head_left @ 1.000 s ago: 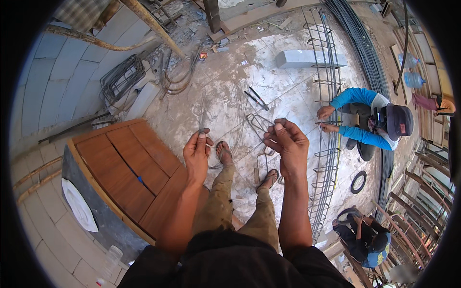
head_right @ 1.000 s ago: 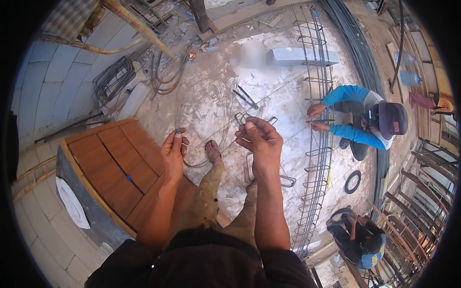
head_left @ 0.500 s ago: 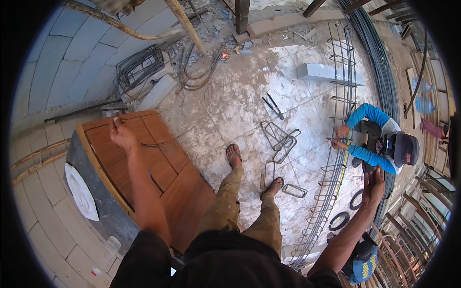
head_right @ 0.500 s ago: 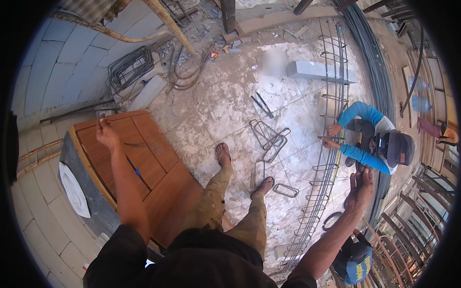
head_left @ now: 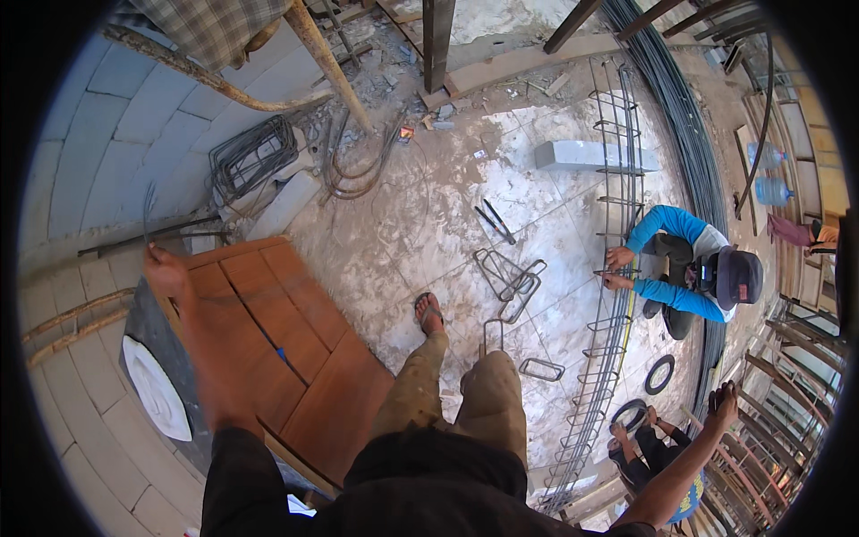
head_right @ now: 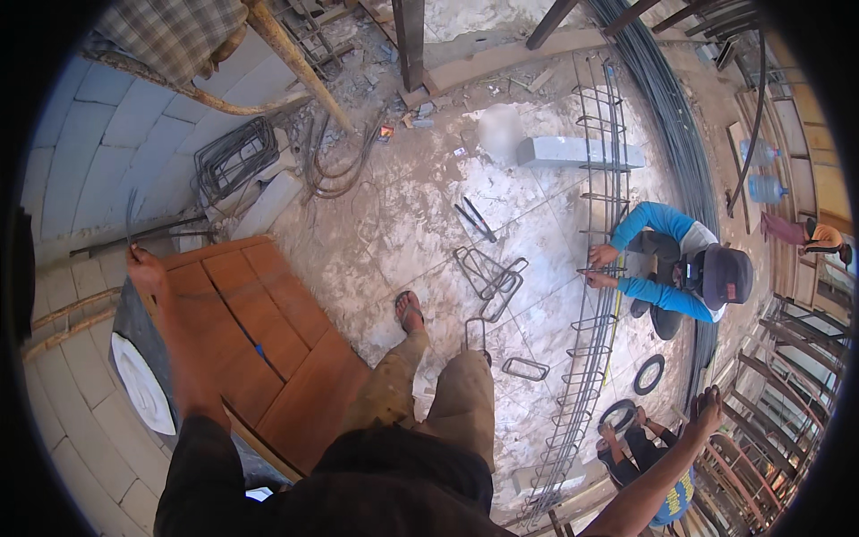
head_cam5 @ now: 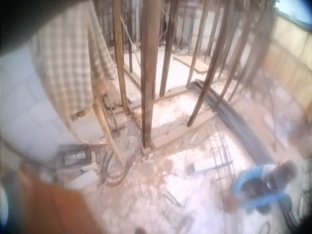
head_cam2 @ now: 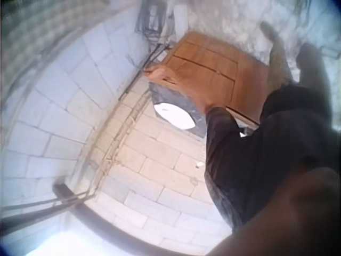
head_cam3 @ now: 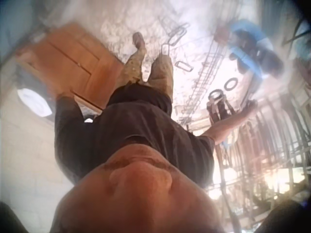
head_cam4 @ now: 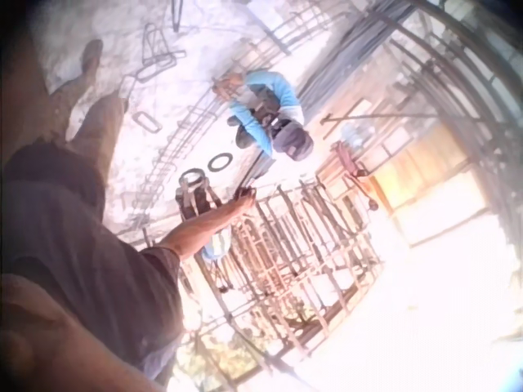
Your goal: The person assembles a rebar cage by placing stirrups onto long bars and securing them with wire using pliers. The person measures the spacing with a tape measure, cuts lengths of wire, and twists the wire around the junctions to bind the steel structure together.
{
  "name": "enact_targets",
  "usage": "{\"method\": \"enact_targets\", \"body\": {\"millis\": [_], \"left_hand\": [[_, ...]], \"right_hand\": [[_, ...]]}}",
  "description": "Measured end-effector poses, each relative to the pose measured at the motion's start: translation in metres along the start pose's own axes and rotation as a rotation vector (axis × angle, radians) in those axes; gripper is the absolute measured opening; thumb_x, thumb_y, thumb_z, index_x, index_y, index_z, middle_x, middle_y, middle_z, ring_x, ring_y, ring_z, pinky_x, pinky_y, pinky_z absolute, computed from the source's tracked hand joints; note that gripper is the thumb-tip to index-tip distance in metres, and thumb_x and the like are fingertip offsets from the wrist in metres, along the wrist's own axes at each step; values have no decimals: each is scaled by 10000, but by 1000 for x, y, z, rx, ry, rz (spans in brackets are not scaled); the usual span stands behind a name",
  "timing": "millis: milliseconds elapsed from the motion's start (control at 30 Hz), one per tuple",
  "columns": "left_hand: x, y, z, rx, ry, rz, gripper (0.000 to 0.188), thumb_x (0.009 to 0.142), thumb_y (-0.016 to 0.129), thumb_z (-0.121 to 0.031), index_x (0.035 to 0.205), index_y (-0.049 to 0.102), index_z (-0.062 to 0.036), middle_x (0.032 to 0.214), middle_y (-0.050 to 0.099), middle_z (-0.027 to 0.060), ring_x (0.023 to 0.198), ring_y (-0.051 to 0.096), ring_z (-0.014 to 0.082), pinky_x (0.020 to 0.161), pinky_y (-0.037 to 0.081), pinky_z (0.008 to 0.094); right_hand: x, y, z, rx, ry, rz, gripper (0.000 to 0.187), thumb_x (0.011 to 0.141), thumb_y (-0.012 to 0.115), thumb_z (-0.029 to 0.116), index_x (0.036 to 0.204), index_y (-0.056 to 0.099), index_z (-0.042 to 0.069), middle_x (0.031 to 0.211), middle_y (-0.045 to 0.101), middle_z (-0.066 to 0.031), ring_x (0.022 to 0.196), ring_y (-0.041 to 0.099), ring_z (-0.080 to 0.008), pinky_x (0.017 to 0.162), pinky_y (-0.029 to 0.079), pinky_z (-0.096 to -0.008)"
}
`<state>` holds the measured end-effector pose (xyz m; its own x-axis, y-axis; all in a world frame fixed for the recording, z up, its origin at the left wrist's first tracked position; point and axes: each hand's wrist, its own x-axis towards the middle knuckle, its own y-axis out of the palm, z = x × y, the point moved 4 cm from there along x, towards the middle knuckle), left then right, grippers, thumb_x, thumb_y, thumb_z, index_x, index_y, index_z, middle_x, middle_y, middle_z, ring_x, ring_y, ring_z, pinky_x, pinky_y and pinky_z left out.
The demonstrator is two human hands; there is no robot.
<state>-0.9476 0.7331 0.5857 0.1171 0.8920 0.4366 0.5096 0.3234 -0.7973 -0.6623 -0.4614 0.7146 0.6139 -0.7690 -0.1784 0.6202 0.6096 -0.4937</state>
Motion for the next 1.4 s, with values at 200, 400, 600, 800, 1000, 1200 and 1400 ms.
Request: {"method": "enact_targets", "body": {"millis": [200,400,600,800,1000,1200,1400], "left_hand": [[-36,-7,-76,100,66,59,380,1036,531,-285,1207,701,9,893,706,255,821,690,394,721,506,463],[-126,81,-133,-115,147,190,363,1051,533,-270,1212,695,12,1058,725,233,937,681,418,818,513,461],[-216,220,-143,-7,184,327,314,1053,532,-237,1201,697,-14,1126,709,227,979,675,421,838,518,477],[-303,367,-110,110,51,663,274,1028,573,-251,1212,712,-103,1073,734,181,941,700,380,803,544,480],[-389,467,-81,102,-108,967,222,985,615,-245,1113,749,-122,923,761,108,879,725,315,781,546,431],[-449,508,-65,130,-228,1222,254,977,651,-273,1145,736,-104,883,769,64,814,729,217,757,552,384],[-504,526,-152,-385,-748,1402,189,1037,613,-195,1146,689,-61,798,624,30,670,630,130,612,540,290]], "right_hand": [[-71,63,3,-132,75,141,287,958,712,237,1213,704,104,926,671,23,745,591,-72,664,518,-235],[-169,223,11,-12,155,498,236,984,696,201,1186,693,77,918,687,4,765,639,-66,703,582,-262],[-204,363,-14,-12,170,574,213,991,665,149,1150,696,10,908,697,-43,742,653,-92,638,608,-284],[-220,473,-42,-181,304,581,204,985,686,171,1105,712,8,889,702,-63,737,663,-120,687,621,-320],[-223,555,-72,-160,388,676,195,976,697,136,1088,704,-24,886,698,-94,754,680,-164,710,624,-342],[-227,623,-74,-88,473,735,218,959,720,134,1091,719,-40,881,723,-111,766,695,-182,748,623,-365],[-219,647,-66,-26,451,706,210,969,711,138,1096,707,-29,887,717,-108,764,692,-179,727,623,-363]]}}
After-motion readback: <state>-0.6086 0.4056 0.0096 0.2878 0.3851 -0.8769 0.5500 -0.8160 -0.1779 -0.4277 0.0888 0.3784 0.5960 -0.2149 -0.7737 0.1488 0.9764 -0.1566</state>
